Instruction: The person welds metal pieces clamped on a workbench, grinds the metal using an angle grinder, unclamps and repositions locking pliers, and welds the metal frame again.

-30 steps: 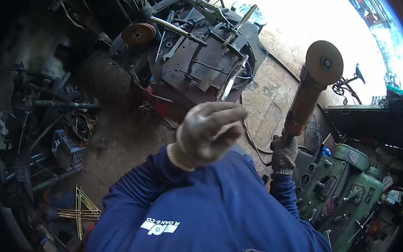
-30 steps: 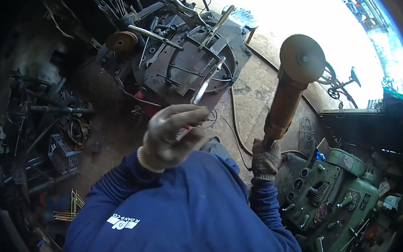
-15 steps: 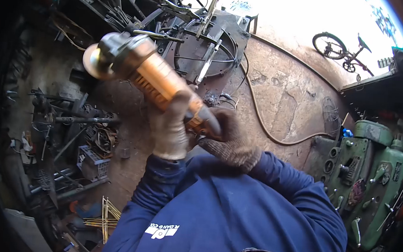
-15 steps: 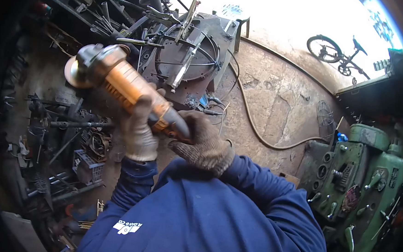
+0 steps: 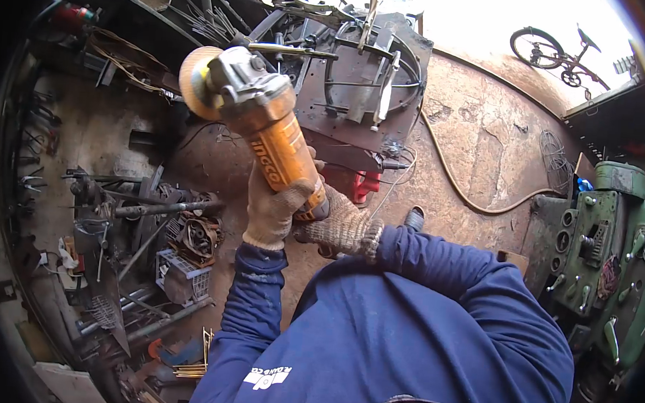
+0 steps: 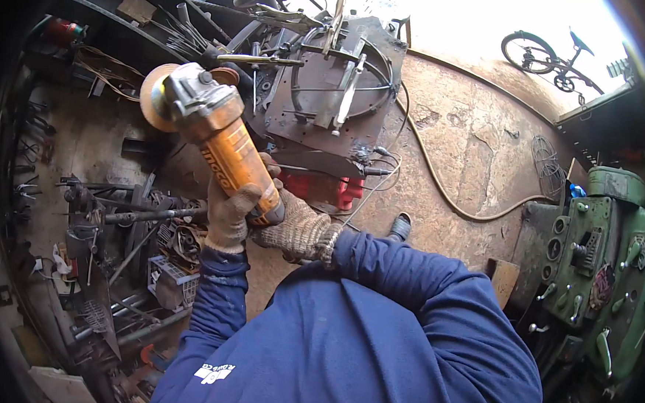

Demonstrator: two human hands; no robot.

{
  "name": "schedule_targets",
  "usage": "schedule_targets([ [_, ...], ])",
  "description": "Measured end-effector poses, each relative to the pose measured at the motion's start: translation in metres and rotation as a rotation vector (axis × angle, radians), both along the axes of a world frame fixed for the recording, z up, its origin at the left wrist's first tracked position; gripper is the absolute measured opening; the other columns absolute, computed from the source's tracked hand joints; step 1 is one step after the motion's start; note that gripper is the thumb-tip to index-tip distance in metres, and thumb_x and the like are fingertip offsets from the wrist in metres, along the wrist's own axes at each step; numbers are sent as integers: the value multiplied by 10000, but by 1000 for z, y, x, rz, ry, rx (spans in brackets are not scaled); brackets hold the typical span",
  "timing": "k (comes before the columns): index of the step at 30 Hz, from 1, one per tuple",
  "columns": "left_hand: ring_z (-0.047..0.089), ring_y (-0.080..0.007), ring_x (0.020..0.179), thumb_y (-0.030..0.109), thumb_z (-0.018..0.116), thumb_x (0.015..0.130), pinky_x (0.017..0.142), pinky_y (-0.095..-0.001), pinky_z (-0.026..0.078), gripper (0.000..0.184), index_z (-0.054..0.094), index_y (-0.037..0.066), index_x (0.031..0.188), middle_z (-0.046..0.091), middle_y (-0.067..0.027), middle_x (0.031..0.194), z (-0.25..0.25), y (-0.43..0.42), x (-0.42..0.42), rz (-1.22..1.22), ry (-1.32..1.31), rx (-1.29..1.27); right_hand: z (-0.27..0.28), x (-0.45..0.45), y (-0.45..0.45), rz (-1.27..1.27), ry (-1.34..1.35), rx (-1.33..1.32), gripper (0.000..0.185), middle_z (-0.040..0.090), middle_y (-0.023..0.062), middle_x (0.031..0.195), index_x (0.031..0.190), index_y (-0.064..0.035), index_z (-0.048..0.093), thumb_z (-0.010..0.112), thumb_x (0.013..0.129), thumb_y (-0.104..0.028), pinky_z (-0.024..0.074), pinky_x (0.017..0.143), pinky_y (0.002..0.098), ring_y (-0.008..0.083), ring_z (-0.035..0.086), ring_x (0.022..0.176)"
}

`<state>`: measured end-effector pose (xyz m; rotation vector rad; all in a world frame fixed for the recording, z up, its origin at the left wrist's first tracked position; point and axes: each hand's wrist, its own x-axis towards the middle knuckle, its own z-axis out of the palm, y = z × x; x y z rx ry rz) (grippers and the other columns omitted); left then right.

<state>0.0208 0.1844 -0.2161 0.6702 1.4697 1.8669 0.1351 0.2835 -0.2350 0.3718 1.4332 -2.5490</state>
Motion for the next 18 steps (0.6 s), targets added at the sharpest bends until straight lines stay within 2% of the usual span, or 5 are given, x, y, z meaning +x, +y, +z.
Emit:
schedule_targets([
  [2, 676, -245, 997, 112, 823, 773, 837, -373, 597, 653, 464, 0, 1306, 634, -140, 1135, -6, -4, -7, -12, -14, -17, -15, -18, -20, -153, 204, 168, 742, 633, 83, 1145, 1366, -77, 449, 809, 719, -112, 513, 936, 356, 208, 615, 1069],
  [4, 684, -266, 974, 200, 823, 784, 806, -385, 606, 675, 460, -33, 1303, 634, -167, 1128, -15, -6, -14, -56, -17, -5, -6, -14, -21, -84, -51, 245, 662, 630, 63, 1064, 1318, -83, 483, 774, 723, -77, 528, 888, 344, 199, 623, 1006],
  [7, 682, -272, 992, 176, 812, 791, 816, -385, 606, 669, 452, -33, 1314, 627, -169, 1142, -14, -8, -23, -131, 20, -61, -8, -20, -26, -12, -233, 171, 637, 630, 56, 1044, 1312, -88, 499, 746, 727, -41, 528, 871, 342, 193, 622, 984],
  [13, 684, -252, 976, 85, 818, 758, 821, -361, 599, 656, 465, -6, 1303, 640, -145, 1131, -33, -9, -32, -102, -113, -81, -36, -26, -32, -185, -15, 167, 617, 641, 53, 1032, 1312, -103, 509, 768, 753, -70, 534, 793, 338, 184, 624, 925],
  [18, 687, -247, 955, 95, 835, 742, 815, -359, 598, 671, 471, -6, 1297, 645, -140, 1119, -39, -6, -29, -70, -97, -151, -65, -25, -26, -29, -22, 8, 634, 640, 63, 1001, 1332, -110, 476, 783, 780, -156, 547, 683, 315, 167, 642, 815],
])
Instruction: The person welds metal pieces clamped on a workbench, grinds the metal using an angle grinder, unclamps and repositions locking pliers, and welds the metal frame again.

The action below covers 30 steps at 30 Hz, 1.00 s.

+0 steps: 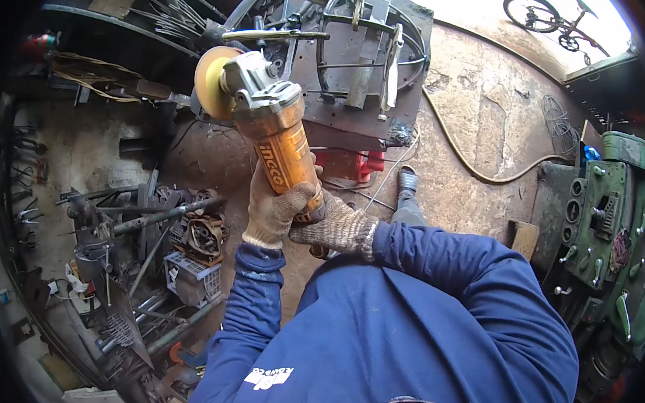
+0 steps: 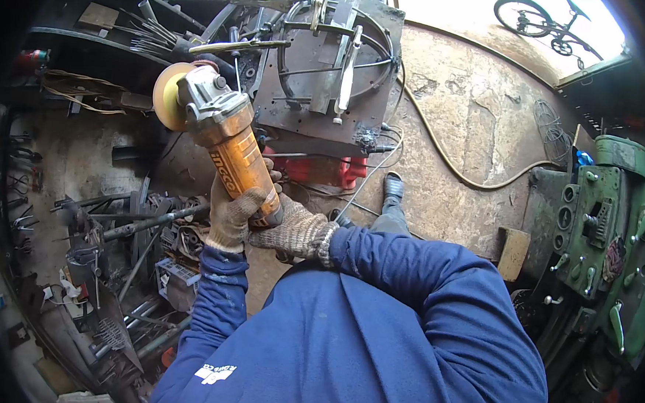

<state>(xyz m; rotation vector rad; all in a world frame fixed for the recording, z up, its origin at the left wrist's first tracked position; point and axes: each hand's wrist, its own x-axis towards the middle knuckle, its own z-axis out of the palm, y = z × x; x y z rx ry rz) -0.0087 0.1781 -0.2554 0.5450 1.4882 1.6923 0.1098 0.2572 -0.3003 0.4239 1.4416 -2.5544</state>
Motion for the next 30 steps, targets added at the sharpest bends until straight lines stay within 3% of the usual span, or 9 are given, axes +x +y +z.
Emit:
schedule_targets([
  [3, 689, -231, 946, 105, 847, 727, 821, -349, 594, 680, 479, -4, 1289, 651, -129, 1106, 5, 2, 6, 22, 43, -59, -4, 5, 9, 23, 94, -66, 443, 639, 46, 861, 1179, -67, 562, 790, 801, -100, 521, 593, 304, 142, 614, 707],
  [8, 693, -215, 949, 120, 863, 710, 839, -331, 584, 681, 496, -4, 1270, 665, -126, 1106, 4, 11, 13, 37, 113, -98, 5, 5, 26, 179, -40, -34, 442, 648, 50, 875, 1181, -65, 561, 786, 804, -123, 531, 605, 322, 142, 622, 718],
  [10, 684, -236, 981, 202, 873, 721, 850, -351, 587, 733, 475, -13, 1297, 646, -140, 1135, 3, 14, 15, 32, 105, -101, 5, 5, 25, 120, 99, 219, 616, 632, 95, 1167, 1391, -108, 450, 711, 837, -170, 524, 903, 362, 233, 628, 1042],
  [15, 673, -264, 1021, 267, 879, 738, 858, -372, 596, 784, 451, -24, 1328, 627, -156, 1166, 4, 20, 20, 69, 53, -51, 23, 8, 32, 65, 107, 251, 553, 616, 111, 1240, 1365, -97, 488, 685, 853, -165, 468, 1020, 358, 239, 595, 1155],
  [19, 675, -263, 1014, 240, 870, 750, 845, -376, 601, 770, 444, -24, 1335, 627, -162, 1164, 5, 19, 20, 60, 70, -42, 25, 10, 30, 47, 56, 190, 559, 619, 119, 1236, 1347, -98, 512, 713, 832, -178, 466, 1024, 361, 244, 598, 1157],
  [21, 675, -265, 1021, 61, 830, 731, 832, -360, 596, 722, 440, -15, 1334, 631, -171, 1171, 9, 19, 19, 56, 36, -50, 14, 8, 25, 41, 46, 183, 595, 629, 115, 1215, 1351, -105, 507, 738, 808, -181, 480, 1002, 367, 246, 610, 1130],
  [25, 675, -265, 1016, 64, 828, 727, 830, -364, 596, 711, 452, -17, 1324, 632, -165, 1159, 5, 15, 14, 47, 61, -37, 11, 6, 23, 20, -10, 175, 718, 643, 104, 1143, 1385, -114, 455, 793, 758, -214, 515, 940, 388, 244, 632, 1062],
  [28, 677, -265, 1005, 248, 867, 751, 842, -373, 597, 792, 425, -15, 1354, 628, -168, 1167, 3, 10, 14, 32, 138, -48, -2, 8, 20, 49, -32, 62, 799, 636, 102, 1111, 1423, -103, 395, 804, 751, -240, 523, 921, 395, 237, 629, 1055],
  [30, 674, -251, 1007, 83, 831, 729, 855, -354, 587, 719, 450, -8, 1332, 633, -141, 1160, 7, 7, 16, 39, 113, -51, -3, 14, 28, 23, 28, 92, 886, 628, 107, 1101, 1455, -87, 342, 826, 739, -283, 520, 930, 398, 237, 622, 1056],
])
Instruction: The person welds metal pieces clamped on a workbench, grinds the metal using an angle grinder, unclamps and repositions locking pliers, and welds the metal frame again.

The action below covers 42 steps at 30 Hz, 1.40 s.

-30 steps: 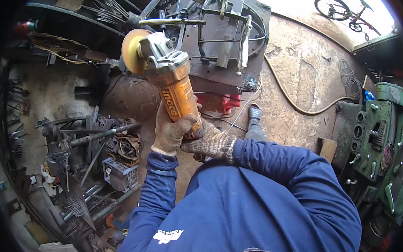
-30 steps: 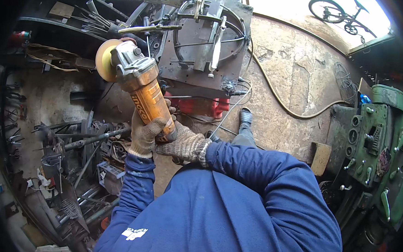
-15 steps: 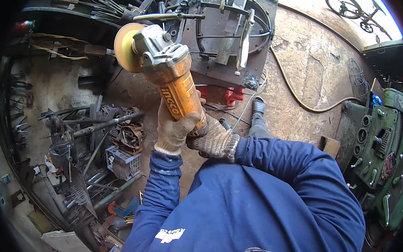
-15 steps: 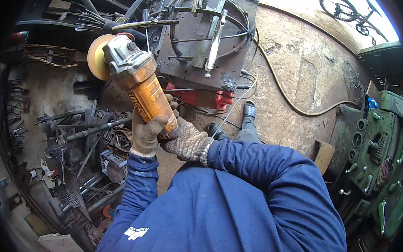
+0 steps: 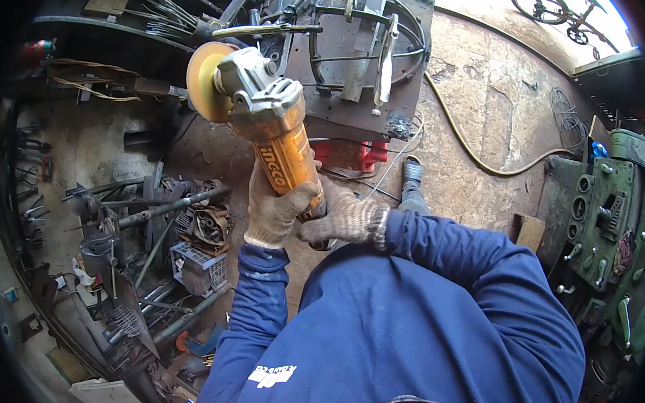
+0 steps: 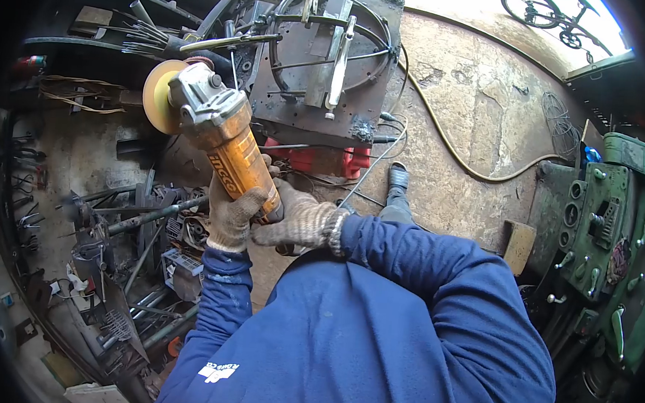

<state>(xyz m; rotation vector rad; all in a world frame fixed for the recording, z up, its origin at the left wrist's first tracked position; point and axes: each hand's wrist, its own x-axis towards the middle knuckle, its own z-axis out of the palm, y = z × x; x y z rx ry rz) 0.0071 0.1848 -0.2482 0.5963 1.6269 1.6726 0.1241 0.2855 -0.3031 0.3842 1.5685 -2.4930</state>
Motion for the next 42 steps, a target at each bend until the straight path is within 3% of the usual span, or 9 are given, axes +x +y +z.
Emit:
schedule_targets([
  [6, 675, -210, 1002, 135, 843, 729, 860, -329, 564, 668, 491, 19, 1284, 649, -106, 1146, -5, -7, 14, -75, 32, -234, -33, -22, 8, -514, 347, 19, 1012, 605, 171, 1262, 1436, -26, 358, 894, 674, -421, 466, 1031, 410, 275, 584, 1189],
  [11, 659, -241, 1010, 166, 851, 671, 872, -382, 539, 671, 514, 9, 1230, 647, -140, 1102, -39, -13, 20, -125, 633, -379, 2, -22, 18, -346, 38, 148, 753, 625, 127, 1251, 1342, -28, 484, 867, 743, -280, 481, 1019, 381, 234, 598, 1174],
  [16, 630, -247, 1038, 132, 870, 624, 925, -378, 526, 794, 423, -40, 1256, 579, -189, 1195, -61, -15, 42, 128, 464, -438, -16, -20, 16, -418, 34, -169, 616, 642, 90, 1222, 1321, -41, 519, 825, 795, -141, 517, 976, 384, 211, 624, 1127],
  [19, 624, -218, 1039, 132, 876, 630, 930, -371, 529, 834, 405, -11, 1303, 570, -165, 1213, -74, -13, 46, 149, 222, -580, -23, -21, 21, -412, -21, -165, 690, 637, 98, 1205, 1310, -35, 494, 864, 754, -208, 510, 982, 374, 199, 618, 1117],
  [21, 633, -219, 1058, 173, 894, 645, 926, -374, 537, 833, 434, 16, 1321, 592, -142, 1204, -82, -19, 54, -5, -68, -288, -22, -22, 25, -423, -51, -68, 689, 631, 118, 1210, 1348, -39, 459, 839, 779, -122, 541, 933, 379, 214, 631, 1101],
  [32, 655, -287, 1070, 311, 906, 661, 898, -386, 541, 802, 496, 26, 1289, 627, -154, 1181, -104, -16, 52, -124, 341, -498, -16, -21, 40, -433, -210, 59, 770, 607, 134, 1210, 1326, -41, 391, 877, 737, -140, 561, 914, 393, 241, 635, 1099],
  [34, 652, -288, 1077, 314, 906, 659, 904, -388, 538, 808, 492, 26, 1291, 626, -156, 1184, -102, -15, 51, -129, 362, -495, -17, -20, 40, -463, -165, 72, 813, 613, 141, 1226, 1329, -15, 432, 895, 717, -284, 512, 973, 383, 248, 606, 1143],
  [35, 650, -289, 1080, 313, 906, 656, 909, -391, 535, 813, 488, 25, 1292, 623, -158, 1187, -101, -13, 50, -124, 371, -481, -11, -21, 43, -436, -205, 148, 773, 606, 138, 1211, 1328, -33, 387, 877, 742, -155, 563, 910, 384, 232, 635, 1099],
  [42, 646, -293, 1093, 306, 900, 649, 924, -394, 528, 814, 485, 35, 1294, 613, -163, 1207, -99, -7, 45, -121, 343, -484, -9, -27, 49, -388, -243, 81, 778, 605, 140, 1207, 1311, -19, 380, 883, 738, -174, 568, 901, 370, 231, 637, 1095],
])
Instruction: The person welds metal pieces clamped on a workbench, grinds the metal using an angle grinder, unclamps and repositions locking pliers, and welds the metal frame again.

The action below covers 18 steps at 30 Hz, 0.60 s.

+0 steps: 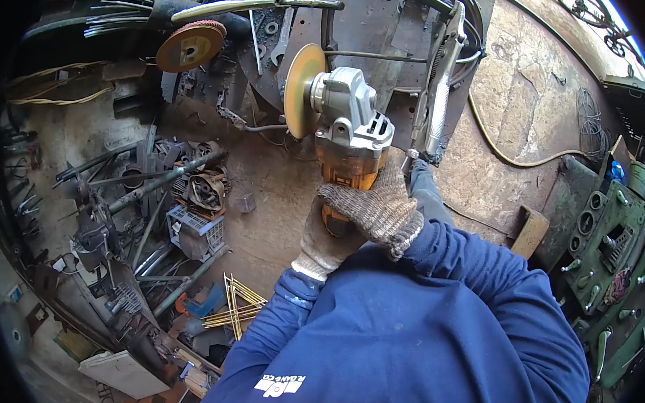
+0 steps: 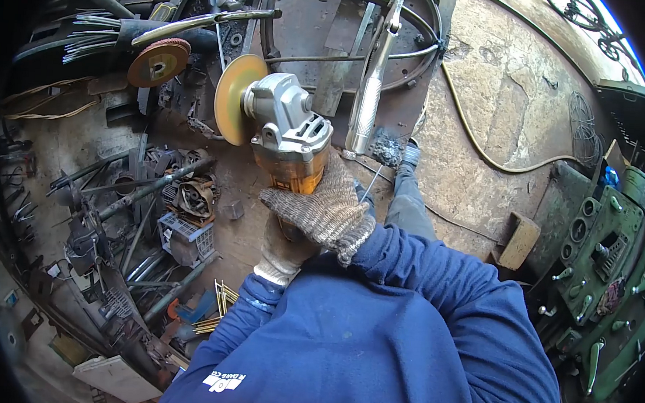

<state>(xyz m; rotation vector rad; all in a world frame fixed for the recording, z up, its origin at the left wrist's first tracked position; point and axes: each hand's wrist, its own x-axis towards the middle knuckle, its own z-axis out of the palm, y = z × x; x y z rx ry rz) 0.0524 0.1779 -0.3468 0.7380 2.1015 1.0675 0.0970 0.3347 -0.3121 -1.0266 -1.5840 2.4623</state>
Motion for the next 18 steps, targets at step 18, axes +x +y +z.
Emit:
schedule_targets([
  [18, 640, -278, 1112, 295, 908, 644, 943, -387, 523, 844, 468, 40, 1318, 609, -159, 1235, 3, -1, -5, -66, 19, -1, 3, -4, 2, -4, 19, 21, 786, 609, 146, 1207, 1309, -13, 372, 885, 737, -182, 574, 892, 370, 242, 646, 1088],
])
